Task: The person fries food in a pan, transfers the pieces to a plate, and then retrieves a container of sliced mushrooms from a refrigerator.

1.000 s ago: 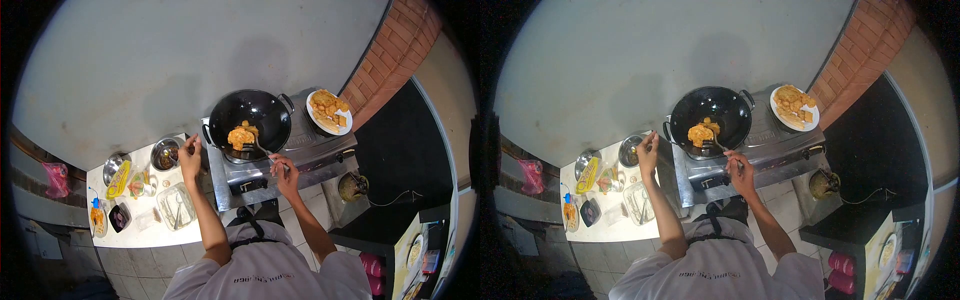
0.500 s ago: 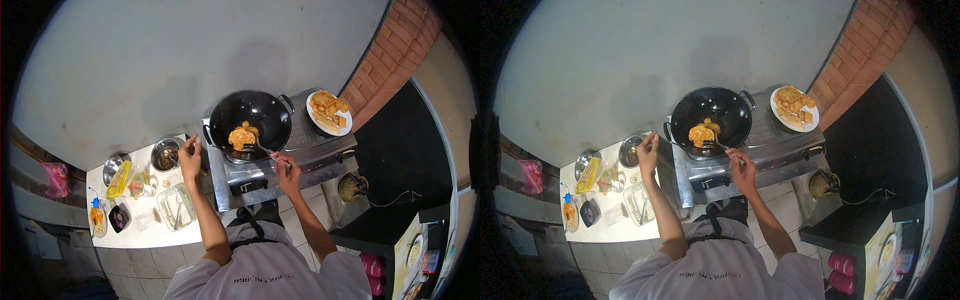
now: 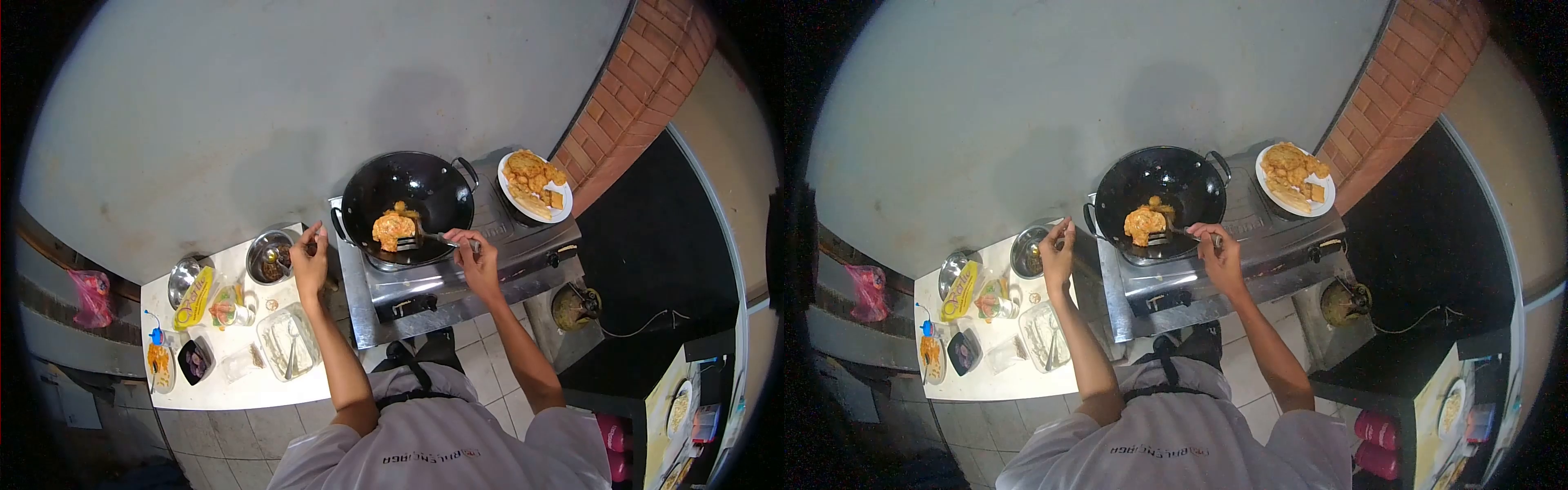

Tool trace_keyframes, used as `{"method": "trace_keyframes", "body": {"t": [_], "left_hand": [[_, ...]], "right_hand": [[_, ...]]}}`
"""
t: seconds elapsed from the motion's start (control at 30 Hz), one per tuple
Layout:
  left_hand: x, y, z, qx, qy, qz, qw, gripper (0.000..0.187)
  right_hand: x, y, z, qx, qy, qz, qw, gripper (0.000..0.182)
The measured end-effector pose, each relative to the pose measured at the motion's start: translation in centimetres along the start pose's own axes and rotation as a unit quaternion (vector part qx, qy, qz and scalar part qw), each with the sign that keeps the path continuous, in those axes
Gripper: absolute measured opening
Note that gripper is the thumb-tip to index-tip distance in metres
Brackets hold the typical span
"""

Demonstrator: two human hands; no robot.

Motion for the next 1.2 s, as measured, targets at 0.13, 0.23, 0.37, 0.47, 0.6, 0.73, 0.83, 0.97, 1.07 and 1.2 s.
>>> {"method": "trace_keyframes", "body": {"t": [0.13,0.23,0.37,0.47,0.6,0.73,0.83,0.97,1.07,1.2], "left_hand": [[0.2,0.3,0.1,-0.014,0.004,-0.006,1.000,0.031],[0.2,0.2,0.2,-0.011,0.004,-0.003,1.000,0.031],[0.1,0.2,0.3,-0.011,0.004,-0.005,1.000,0.031],[0.1,0.2,0.2,-0.006,0.001,-0.001,1.000,0.031],[0.0,0.2,0.3,-0.015,0.006,-0.006,1.000,0.032],[-0.2,0.0,0.3,-0.015,0.005,-0.012,1.000,0.032],[-0.2,-0.1,0.3,-0.012,0.005,-0.011,1.000,0.031],[-0.1,0.1,0.2,-0.003,0.003,-0.004,1.000,0.031],[-0.2,0.0,0.2,-0.004,0.004,0.000,1.000,0.031],[-0.2,0.2,0.1,-0.012,0.005,-0.001,1.000,0.031]], "right_hand": [[-0.9,-0.7,-0.2,0.004,-0.029,0.002,1.000,0.014],[-1.3,-0.6,-0.3,0.009,-0.048,0.018,0.999,0.016],[-1.7,-0.7,-0.5,0.029,-0.067,0.007,0.997,0.013],[-2.1,-0.7,-0.6,0.016,-0.069,0.015,0.997,0.016],[-2.4,-0.6,-0.7,0.011,-0.079,0.009,0.997,0.016],[-2.7,-0.7,-0.7,0.001,-0.084,0.004,0.996,0.015],[-2.9,-0.8,-0.8,-0.001,-0.091,0.015,0.996,0.011],[-3.2,-0.7,-0.6,-0.005,-0.093,0.014,0.996,0.011],[-3.4,-1.1,-0.6,0.004,-0.095,0.008,0.995,0.011],[-3.4,-1.1,-0.6,0.025,-0.100,0.000,0.995,0.012]]}}
Point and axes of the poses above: each hand's wrist, its own x-axis away from the middle knuckle, its own z-axis out of the back of the hand, y = z × x, the point moved 4 cm from there along -x, towards the middle knuckle, and after that the axes turned 11 degrees about z, right-handed, at the moved point
